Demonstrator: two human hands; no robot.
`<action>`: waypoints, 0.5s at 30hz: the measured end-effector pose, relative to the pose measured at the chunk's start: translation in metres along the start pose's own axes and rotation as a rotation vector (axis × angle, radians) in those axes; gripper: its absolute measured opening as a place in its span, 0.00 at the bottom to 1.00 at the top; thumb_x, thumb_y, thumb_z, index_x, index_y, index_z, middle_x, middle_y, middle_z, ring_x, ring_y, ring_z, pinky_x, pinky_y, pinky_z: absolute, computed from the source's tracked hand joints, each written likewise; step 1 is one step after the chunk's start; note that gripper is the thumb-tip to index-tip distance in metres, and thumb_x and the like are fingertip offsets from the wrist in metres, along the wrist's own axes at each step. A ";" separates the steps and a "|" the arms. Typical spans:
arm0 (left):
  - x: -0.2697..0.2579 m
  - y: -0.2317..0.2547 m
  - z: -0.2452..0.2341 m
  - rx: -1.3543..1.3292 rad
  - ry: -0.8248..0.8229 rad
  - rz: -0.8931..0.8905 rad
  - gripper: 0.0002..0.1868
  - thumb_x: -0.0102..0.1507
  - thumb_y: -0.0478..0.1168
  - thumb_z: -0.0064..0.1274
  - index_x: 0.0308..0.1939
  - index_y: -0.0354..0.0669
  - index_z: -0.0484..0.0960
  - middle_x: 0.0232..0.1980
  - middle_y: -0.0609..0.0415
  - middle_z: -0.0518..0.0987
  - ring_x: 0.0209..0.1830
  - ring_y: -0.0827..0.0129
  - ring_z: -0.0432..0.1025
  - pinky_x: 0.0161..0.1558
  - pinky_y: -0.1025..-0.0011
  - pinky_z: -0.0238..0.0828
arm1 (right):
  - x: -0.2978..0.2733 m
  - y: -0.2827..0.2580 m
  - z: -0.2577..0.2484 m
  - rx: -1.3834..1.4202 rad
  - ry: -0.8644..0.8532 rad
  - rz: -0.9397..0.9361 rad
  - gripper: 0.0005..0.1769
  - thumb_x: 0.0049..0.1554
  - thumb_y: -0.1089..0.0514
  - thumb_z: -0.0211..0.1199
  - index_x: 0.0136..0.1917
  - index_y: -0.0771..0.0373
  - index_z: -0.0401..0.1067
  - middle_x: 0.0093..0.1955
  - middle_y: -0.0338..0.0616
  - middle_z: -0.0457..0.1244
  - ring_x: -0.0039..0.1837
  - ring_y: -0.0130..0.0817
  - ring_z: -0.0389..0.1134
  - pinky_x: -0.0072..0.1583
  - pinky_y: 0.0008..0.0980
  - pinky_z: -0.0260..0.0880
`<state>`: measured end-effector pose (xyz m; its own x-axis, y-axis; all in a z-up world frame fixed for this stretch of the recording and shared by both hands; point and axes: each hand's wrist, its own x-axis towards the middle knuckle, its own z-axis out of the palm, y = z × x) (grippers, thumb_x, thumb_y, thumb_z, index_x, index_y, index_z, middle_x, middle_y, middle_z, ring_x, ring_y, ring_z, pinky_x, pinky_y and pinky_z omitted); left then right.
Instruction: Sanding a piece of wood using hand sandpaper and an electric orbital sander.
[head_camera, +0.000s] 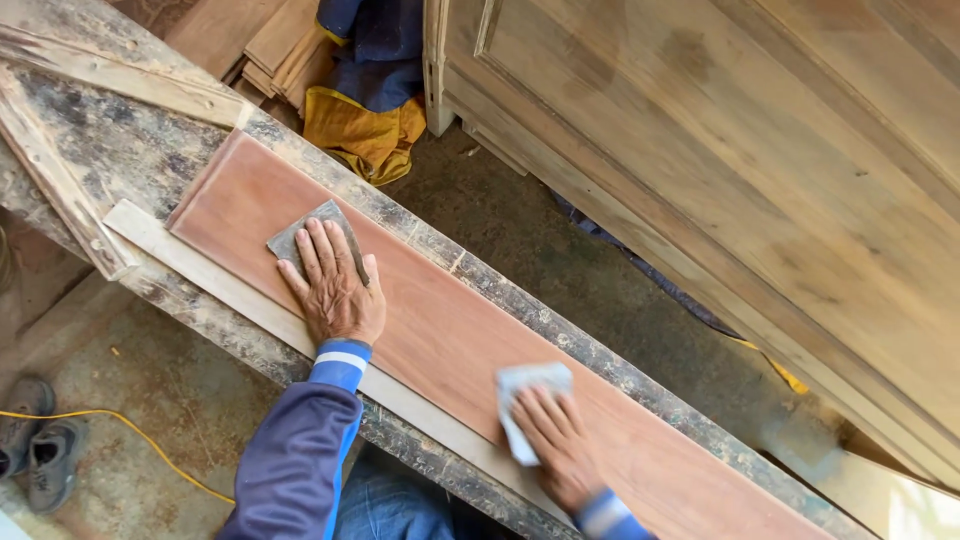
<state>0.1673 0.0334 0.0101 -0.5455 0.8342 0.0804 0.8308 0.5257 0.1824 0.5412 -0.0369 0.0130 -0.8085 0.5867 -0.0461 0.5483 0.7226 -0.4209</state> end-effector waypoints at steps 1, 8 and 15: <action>0.000 0.001 0.000 0.007 -0.007 0.000 0.38 0.72 0.54 0.33 0.81 0.34 0.51 0.85 0.40 0.47 0.85 0.49 0.39 0.78 0.41 0.25 | -0.043 0.013 0.008 -0.022 0.058 0.051 0.45 0.46 0.68 0.57 0.78 0.57 0.58 0.81 0.46 0.50 0.83 0.40 0.45 0.80 0.50 0.36; -0.001 0.002 0.000 0.009 -0.022 -0.012 0.38 0.73 0.54 0.32 0.81 0.34 0.51 0.85 0.40 0.46 0.85 0.49 0.38 0.78 0.40 0.24 | -0.103 0.034 0.060 -0.133 0.057 0.193 0.42 0.46 0.76 0.51 0.73 0.56 0.63 0.79 0.45 0.54 0.81 0.40 0.49 0.80 0.53 0.40; 0.000 -0.003 -0.001 0.012 0.001 0.020 0.38 0.72 0.54 0.34 0.81 0.34 0.52 0.85 0.40 0.47 0.85 0.48 0.39 0.78 0.40 0.25 | 0.069 -0.011 0.001 -0.029 0.131 -0.021 0.40 0.54 0.64 0.57 0.80 0.58 0.56 0.83 0.46 0.46 0.84 0.41 0.43 0.80 0.51 0.35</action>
<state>0.1648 0.0312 0.0109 -0.5293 0.8442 0.0849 0.8426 0.5113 0.1689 0.4792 -0.0041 0.0134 -0.7859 0.6128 0.0823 0.5391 0.7443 -0.3942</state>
